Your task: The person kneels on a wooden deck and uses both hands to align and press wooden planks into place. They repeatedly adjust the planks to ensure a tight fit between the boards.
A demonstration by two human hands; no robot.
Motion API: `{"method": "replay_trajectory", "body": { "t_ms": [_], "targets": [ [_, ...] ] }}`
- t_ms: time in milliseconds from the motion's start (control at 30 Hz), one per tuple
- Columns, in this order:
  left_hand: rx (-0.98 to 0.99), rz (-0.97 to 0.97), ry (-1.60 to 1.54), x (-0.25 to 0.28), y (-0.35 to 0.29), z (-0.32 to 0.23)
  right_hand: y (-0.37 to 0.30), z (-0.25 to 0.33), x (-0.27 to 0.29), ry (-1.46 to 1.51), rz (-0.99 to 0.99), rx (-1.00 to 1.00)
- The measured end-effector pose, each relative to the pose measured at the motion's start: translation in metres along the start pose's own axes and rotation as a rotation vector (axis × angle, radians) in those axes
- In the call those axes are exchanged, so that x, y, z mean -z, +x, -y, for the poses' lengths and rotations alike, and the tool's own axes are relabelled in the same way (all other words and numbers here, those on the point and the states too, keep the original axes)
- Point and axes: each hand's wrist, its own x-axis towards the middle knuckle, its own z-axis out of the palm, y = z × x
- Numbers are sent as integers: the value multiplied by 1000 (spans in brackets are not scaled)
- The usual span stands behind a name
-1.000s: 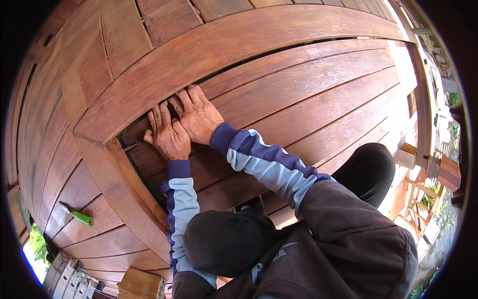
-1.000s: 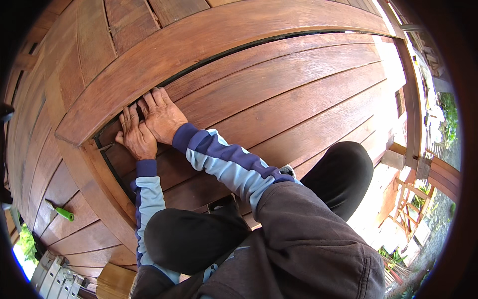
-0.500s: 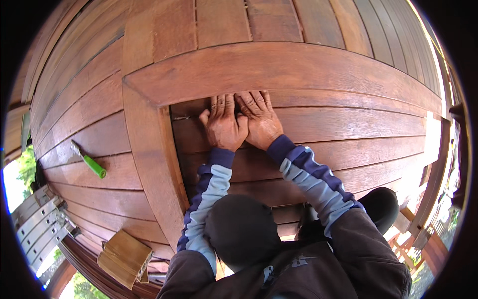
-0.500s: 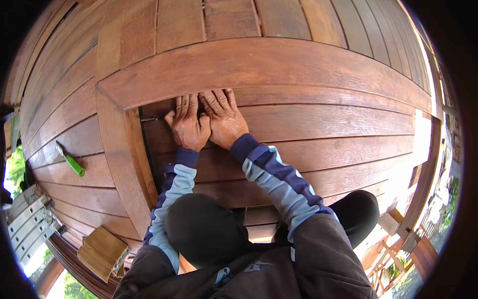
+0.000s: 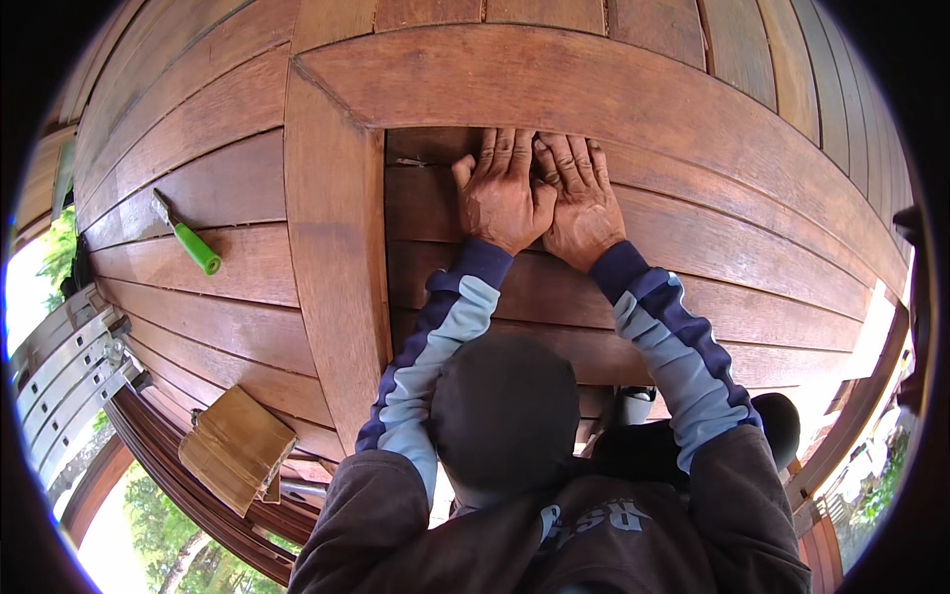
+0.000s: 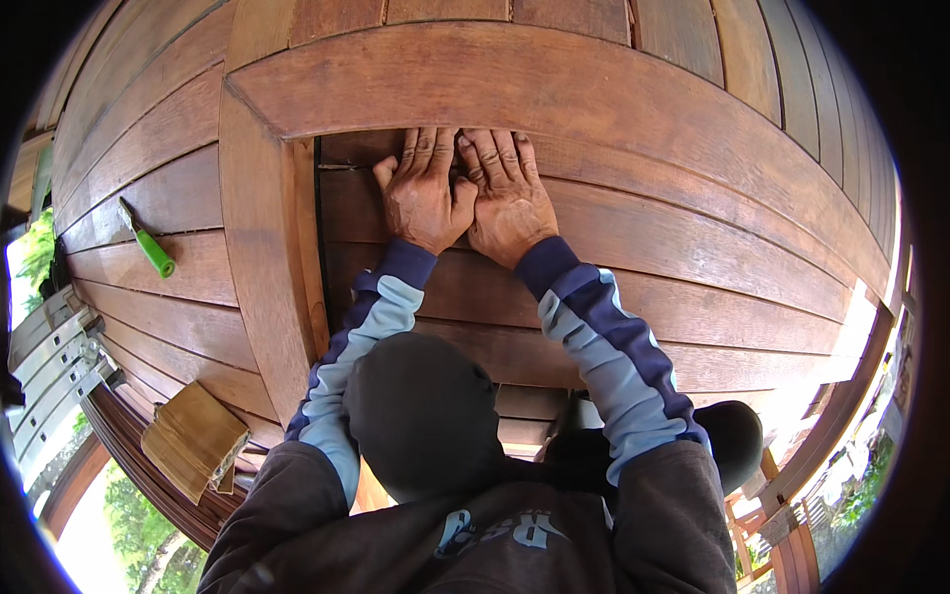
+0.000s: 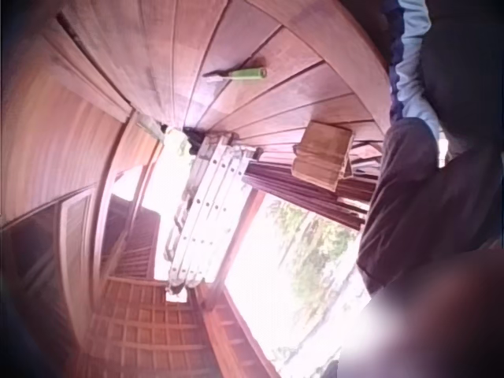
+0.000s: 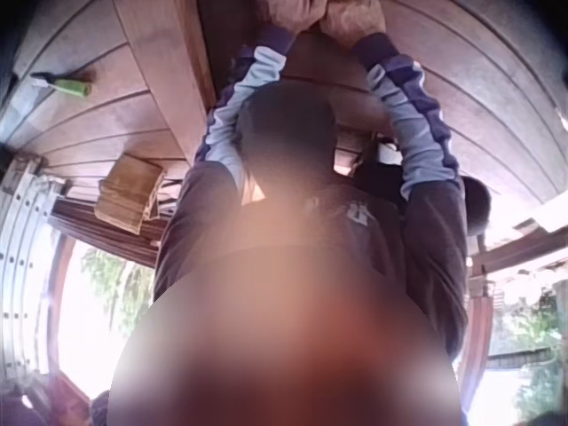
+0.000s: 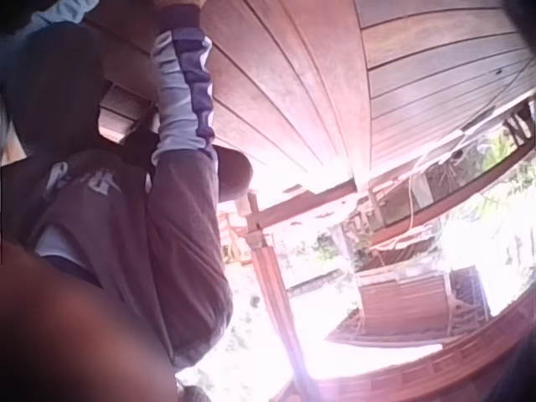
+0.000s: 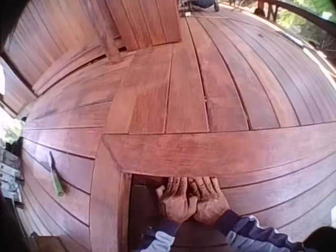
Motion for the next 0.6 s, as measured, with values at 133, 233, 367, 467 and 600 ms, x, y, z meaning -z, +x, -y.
{"method": "replay_trajectory", "body": {
  "t_ms": [133, 233, 367, 467, 600],
  "targets": [
    [26, -2, -22, 2, 2, -1, 2, -1, 2, -1, 84, -10],
    [27, -1, 4, 2, 2, -1, 1, -1, 1, -7, 106, -30],
    [27, 1, 34, 0, 1, 0, 0, -3, -2, 19, 78, -7],
    [11, -36, 1, 0, 1, 0, 0, -2, -4, -12, 28, 1],
    [20, -40, 17, -1, 2, -1, 1, -1, -3, -21, 15, -2]
  ]
}}
